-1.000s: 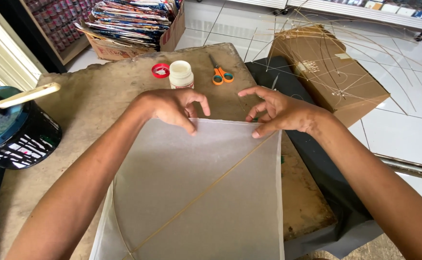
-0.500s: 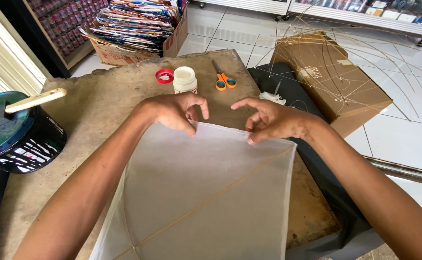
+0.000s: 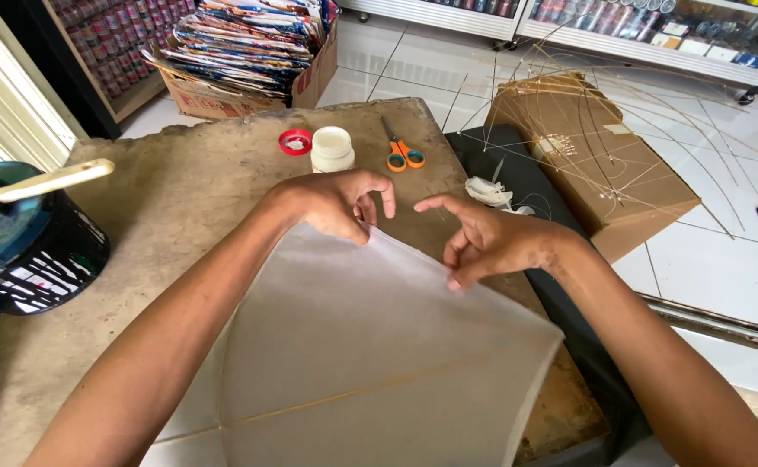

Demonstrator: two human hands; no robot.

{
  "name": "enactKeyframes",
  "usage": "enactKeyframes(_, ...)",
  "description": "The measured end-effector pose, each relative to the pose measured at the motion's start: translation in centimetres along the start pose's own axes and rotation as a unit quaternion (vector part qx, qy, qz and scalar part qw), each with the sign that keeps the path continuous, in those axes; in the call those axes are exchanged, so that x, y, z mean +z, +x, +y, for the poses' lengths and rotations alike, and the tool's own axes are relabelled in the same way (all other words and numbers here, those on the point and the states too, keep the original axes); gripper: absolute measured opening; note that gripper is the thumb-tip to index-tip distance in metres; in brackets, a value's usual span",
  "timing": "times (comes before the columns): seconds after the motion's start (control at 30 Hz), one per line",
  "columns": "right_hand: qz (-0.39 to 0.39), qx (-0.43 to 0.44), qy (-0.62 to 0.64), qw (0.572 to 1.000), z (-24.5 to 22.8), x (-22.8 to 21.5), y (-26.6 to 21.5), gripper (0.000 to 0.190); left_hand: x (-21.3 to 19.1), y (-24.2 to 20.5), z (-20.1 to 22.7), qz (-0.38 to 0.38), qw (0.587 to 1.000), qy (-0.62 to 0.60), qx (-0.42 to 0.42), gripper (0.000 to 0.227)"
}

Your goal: Assembling a kite by applying glue to the paper edges and folding them over the bamboo frame.

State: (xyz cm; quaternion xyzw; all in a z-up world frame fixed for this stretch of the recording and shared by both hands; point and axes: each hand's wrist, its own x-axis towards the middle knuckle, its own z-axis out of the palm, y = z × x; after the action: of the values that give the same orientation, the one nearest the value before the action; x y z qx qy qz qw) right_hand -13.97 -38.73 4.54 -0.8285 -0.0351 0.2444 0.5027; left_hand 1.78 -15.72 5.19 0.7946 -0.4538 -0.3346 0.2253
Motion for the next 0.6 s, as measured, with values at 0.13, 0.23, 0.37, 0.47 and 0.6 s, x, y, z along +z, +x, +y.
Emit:
enactKeyframes(0.13, -0.03, 0.01, 0.001, 0.999, 0.4, -0.1, -1.0, 0.119, 0.8, 0.9, 0.8, -0.019, 1.0, -0.006, 0.014, 0.054)
enactKeyframes(0.23, 0.014, 0.014, -0.017, 1.0, 0.7, -0.1, -0.7, 0.11, 1.3, 1.7, 1.2, -0.027, 0.999, -0.011, 0.03, 0.054)
enactKeyframes(0.37, 0.064, -0.004, 0.012, 0.998, 2.0, -0.4, 0.0, 0.108, 1.6, 1.9, 2.0, 0.004, 0.998, -0.019, 0.054, 0.049)
enactKeyframes(0.47, 0.074, -0.001, 0.015, 0.997, 2.0, -0.4, -0.1, 0.106, 2.0, 1.3, 2.5, 0.037, 0.997, -0.026, 0.07, 0.044)
enactKeyframes(0.6, 0.082, 0.0, 0.015, 0.997, 1.3, -0.3, -0.5, 0.107, 2.6, 1.6, 1.8, 0.093, 0.992, -0.001, 0.083, 0.034)
